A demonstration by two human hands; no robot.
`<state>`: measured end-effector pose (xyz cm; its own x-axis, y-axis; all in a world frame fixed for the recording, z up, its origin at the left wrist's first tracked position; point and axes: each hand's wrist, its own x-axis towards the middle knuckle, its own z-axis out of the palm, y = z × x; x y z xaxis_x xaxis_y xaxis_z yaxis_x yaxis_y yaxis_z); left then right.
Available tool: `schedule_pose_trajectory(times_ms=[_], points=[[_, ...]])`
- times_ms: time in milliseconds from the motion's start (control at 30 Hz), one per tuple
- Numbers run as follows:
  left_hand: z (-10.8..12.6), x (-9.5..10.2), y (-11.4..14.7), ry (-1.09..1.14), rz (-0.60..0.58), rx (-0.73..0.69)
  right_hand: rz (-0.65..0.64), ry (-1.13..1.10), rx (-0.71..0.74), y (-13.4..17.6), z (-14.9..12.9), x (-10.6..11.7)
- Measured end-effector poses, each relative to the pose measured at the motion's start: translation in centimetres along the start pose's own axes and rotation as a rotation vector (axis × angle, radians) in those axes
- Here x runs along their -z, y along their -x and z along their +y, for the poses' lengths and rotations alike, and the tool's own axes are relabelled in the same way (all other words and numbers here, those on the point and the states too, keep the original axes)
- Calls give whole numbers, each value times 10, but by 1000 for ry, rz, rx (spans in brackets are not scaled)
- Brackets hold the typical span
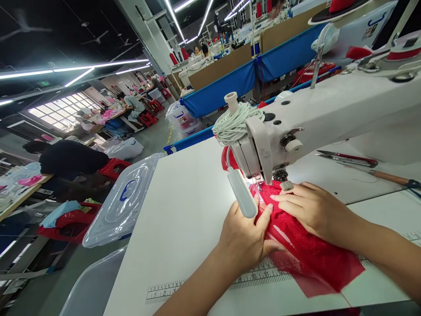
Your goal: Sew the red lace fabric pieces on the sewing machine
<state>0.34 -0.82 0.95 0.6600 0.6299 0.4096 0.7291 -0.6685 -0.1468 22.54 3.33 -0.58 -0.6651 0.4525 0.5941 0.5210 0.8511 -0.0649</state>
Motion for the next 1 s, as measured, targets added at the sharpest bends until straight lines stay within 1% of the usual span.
schedule_pose_trajectory(times_ms=[367, 533, 633, 733, 900, 1000], points=[[-5, -6, 2, -37, -30, 30, 11, 41, -4, -4, 5, -4], [-9, -8, 0, -9, -37, 34, 12, 45, -19, -5, 5, -4], [-12, -5, -5, 82, -7, -47, 6, 16, 7, -4, 5, -3], [-12, -3, -9, 135, -38, -110, 4, -39, 71, -2, 6, -3], [-9, -2, -5, 45, -122, -18, 38, -37, 46, -2, 7, -3], [-7, -2, -2, 51, -120, -31, 46, -28, 49, -2, 6, -2]])
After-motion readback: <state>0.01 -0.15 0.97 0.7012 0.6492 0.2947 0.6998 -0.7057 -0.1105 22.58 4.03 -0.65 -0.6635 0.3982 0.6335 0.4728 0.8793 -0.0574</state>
